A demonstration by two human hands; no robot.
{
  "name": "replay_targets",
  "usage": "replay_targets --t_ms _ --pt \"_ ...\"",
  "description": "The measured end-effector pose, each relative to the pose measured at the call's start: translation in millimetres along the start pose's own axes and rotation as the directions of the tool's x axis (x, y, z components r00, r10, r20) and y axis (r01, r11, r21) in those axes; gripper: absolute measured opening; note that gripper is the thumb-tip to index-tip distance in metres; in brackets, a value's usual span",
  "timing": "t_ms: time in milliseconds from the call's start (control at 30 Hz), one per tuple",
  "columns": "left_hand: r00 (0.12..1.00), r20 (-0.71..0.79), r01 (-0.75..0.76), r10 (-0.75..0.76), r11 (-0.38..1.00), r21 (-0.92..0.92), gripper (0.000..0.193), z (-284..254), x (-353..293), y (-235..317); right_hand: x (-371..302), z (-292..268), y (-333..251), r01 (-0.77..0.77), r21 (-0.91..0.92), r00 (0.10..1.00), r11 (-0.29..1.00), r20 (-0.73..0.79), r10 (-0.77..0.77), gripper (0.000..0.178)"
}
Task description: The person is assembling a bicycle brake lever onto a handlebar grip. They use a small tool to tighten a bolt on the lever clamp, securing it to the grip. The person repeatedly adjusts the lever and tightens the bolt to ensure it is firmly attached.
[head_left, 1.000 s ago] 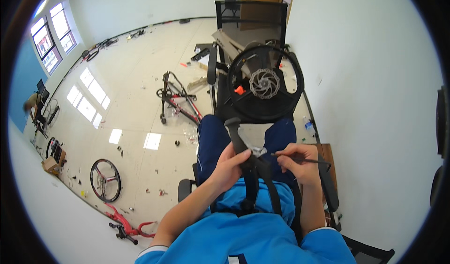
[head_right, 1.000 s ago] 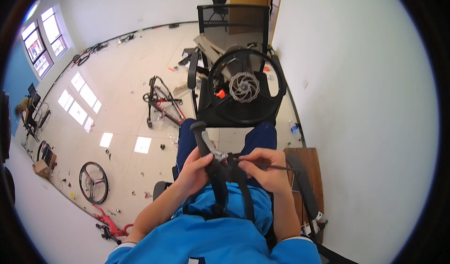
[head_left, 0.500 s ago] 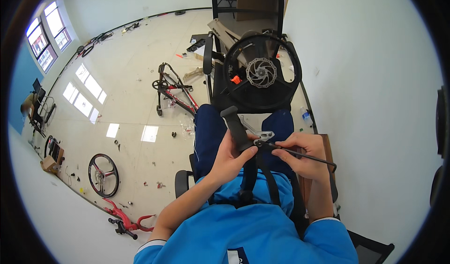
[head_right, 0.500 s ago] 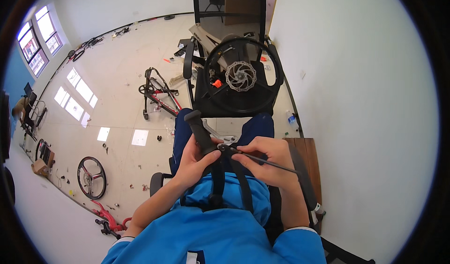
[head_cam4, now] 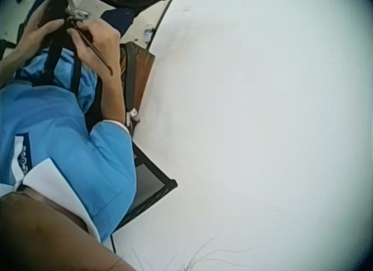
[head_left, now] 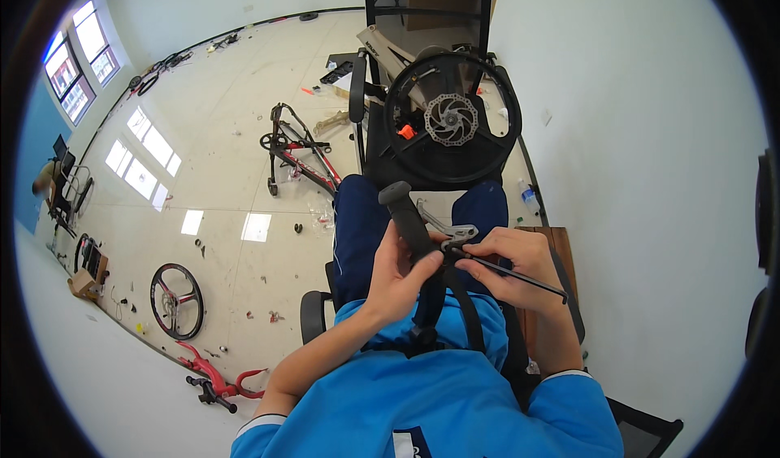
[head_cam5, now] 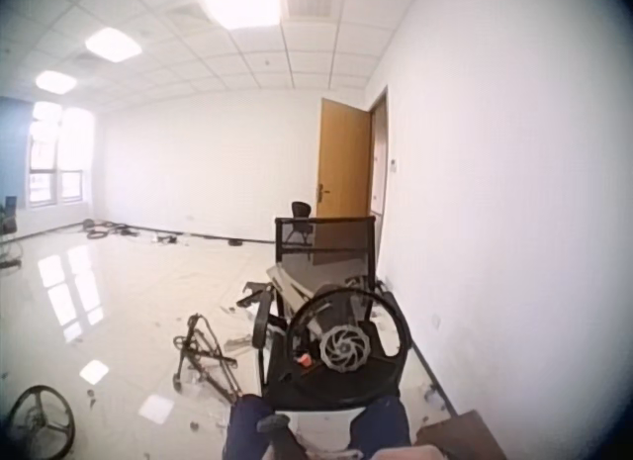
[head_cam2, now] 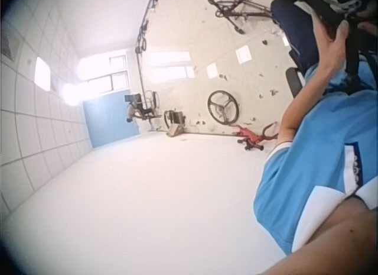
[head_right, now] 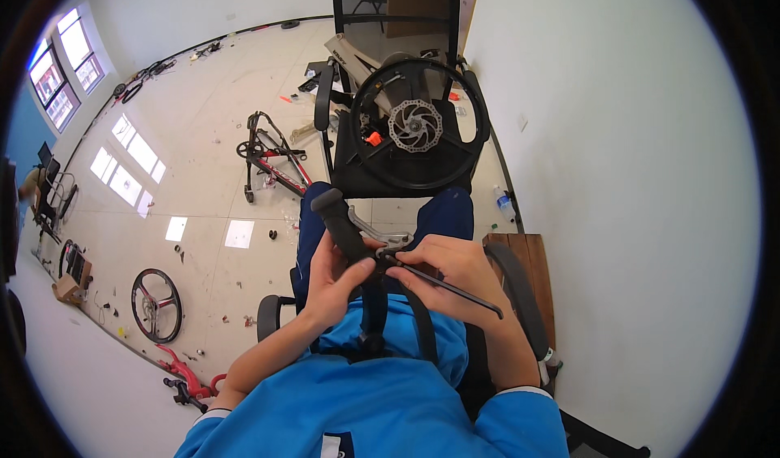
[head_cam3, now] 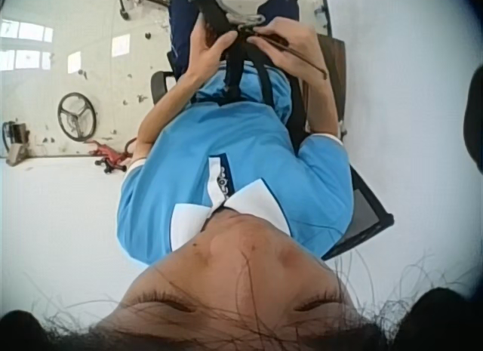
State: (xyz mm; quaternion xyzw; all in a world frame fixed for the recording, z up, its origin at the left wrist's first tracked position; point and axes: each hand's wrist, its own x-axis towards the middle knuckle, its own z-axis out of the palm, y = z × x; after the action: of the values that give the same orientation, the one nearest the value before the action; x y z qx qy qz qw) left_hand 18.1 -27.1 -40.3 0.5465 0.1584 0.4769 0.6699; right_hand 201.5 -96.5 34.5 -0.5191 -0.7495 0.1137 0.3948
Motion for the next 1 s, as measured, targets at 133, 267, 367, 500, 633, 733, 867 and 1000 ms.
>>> replay_targets --t_ms 133,267,367,500,633,733,867,1000 --pt "0.994 -0.049 0.091 -0.100 0.984 -0.152 0.031 -4.5 2.1 -4.2 -2.4 2.2 2.4 0.018 0.107 0.987 0.994 -0.162 0.000 0.018" --pt "0.989 -0.097 0.090 -0.110 0.977 -0.195 0.028 -2.7 3.7 -13.1 0.0 4.8 12.8 0.037 0.105 0.968 0.994 -0.249 -0.010 0.017" --pt "0.983 -0.109 0.115 -0.147 0.958 -0.262 0.028 1.8 4.9 -9.6 5.4 10.8 18.2 0.112 0.137 0.956 0.984 -0.285 -0.069 0.017" --pt "0.975 -0.120 0.147 -0.187 0.948 -0.283 0.029 4.0 2.7 -4.1 4.5 16.6 20.8 0.095 0.220 0.966 0.971 -0.254 -0.037 0.016" --pt "0.962 -0.137 0.195 -0.237 0.945 -0.264 0.032 3.0 2.1 -1.9 -1.0 14.8 20.1 0.059 0.224 0.971 0.973 -0.240 -0.004 0.016" --pt "0.949 -0.136 0.235 -0.285 0.925 -0.299 0.035 2.4 3.1 -1.4 -3.1 14.4 20.9 0.067 0.226 0.972 0.972 -0.236 -0.012 0.017" --pt "0.895 -0.150 0.334 -0.421 0.853 -0.400 0.036 2.4 5.1 6.0 -6.5 15.0 22.1 0.069 0.222 0.974 0.973 -0.227 -0.018 0.017" --pt "0.867 -0.138 0.381 -0.479 0.815 -0.435 0.036 -5.3 5.8 5.4 -4.4 13.7 19.3 0.068 0.211 0.979 0.975 -0.205 -0.024 0.017"
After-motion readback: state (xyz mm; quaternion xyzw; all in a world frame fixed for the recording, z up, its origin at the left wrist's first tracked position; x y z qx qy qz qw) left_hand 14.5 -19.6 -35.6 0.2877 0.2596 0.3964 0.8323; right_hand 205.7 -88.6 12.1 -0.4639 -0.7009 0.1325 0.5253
